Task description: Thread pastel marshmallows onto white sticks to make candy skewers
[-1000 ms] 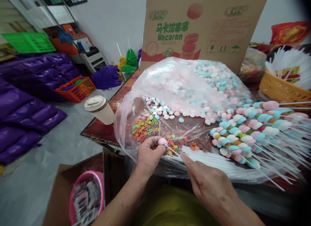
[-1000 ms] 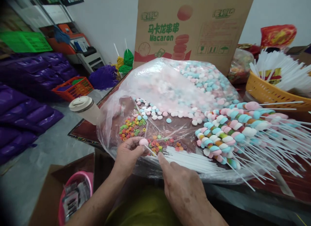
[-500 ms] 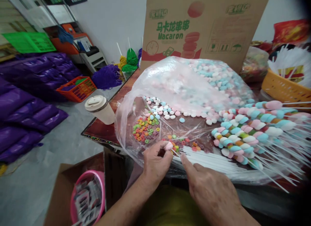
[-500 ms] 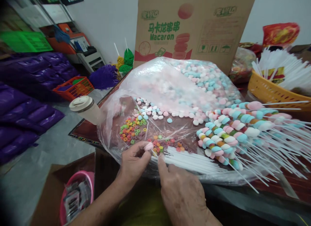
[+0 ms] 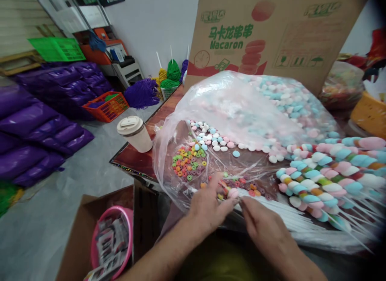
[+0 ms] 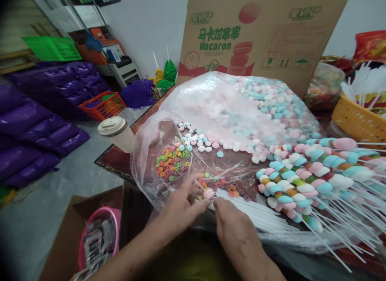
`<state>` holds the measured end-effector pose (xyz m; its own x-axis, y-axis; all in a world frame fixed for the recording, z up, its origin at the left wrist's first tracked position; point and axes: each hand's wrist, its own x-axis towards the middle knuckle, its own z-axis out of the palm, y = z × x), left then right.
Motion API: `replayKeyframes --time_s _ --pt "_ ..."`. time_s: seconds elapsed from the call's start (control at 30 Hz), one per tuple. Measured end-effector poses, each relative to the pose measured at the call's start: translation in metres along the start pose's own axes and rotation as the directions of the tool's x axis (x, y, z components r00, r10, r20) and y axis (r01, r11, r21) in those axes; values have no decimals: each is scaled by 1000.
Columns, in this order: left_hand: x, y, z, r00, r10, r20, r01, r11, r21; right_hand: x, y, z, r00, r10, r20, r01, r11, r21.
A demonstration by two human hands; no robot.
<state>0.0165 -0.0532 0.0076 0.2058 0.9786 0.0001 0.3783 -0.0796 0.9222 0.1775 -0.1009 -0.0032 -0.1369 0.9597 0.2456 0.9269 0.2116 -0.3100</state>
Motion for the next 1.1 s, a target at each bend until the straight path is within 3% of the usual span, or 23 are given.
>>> replayKeyframes --time_s 0.1,0.2,0.27,0.33,0.37,0.43,0.53,0.6,0.7,0.83,0.9,0.97,1.0,1.03,1.1 --pt "32 -7 -36 978 60 -202 1 957 291 3 11 -1 997 73 -8 -71 984 163" --pt "62 -21 -52 988 122 -98 -74 915 397 4 9 1 995 50 89 -69 971 230" --pt "72 -28 -54 994 86 -69 -64 960 274 5 5 4 993 43 110 -70 963 259" --pt "72 -29 -56 995 -66 -79 66 998 -3 6 1 6 994 55 98 -79 962 263" --pt "69 -28 -58 983 -176 -44 165 970 -179 7 0 6 995 50 91 -72 963 261" --pt "60 -26 -62 930 -347 118 358 794 -491 10 -3 5 998 16 67 -33 965 262" --pt "47 -24 -64 877 -369 309 470 518 -715 17 -10 2 999 -47 0 45 959 281" --pt "41 -25 -61 874 -330 357 476 427 -769 21 -15 -1 996 -83 -35 90 957 277" --pt "38 -27 -56 875 -264 406 481 374 -793 24 -21 -6 988 -137 -70 150 961 234" --pt "38 -22 -53 879 -241 412 477 430 -766 21 -24 -10 985 -145 -90 156 979 132" --pt "35 -16 -50 900 -263 346 434 585 -685 18 -24 -10 987 -132 -88 137 990 46" --pt "28 -12 -45 964 -210 162 263 847 -461 15 -24 -7 991 -117 -63 116 993 -20" --pt "23 -10 -41 993 -107 49 117 952 -283 13 -24 -5 993 -109 -49 108 994 -26" --pt "18 -10 -38 998 45 -45 -48 995 -84 12 -23 -2 994 -100 -33 100 995 -1" --pt "8 -12 -31 920 362 -147 -322 916 238 10 -21 5 998 -71 -1 70 987 145"
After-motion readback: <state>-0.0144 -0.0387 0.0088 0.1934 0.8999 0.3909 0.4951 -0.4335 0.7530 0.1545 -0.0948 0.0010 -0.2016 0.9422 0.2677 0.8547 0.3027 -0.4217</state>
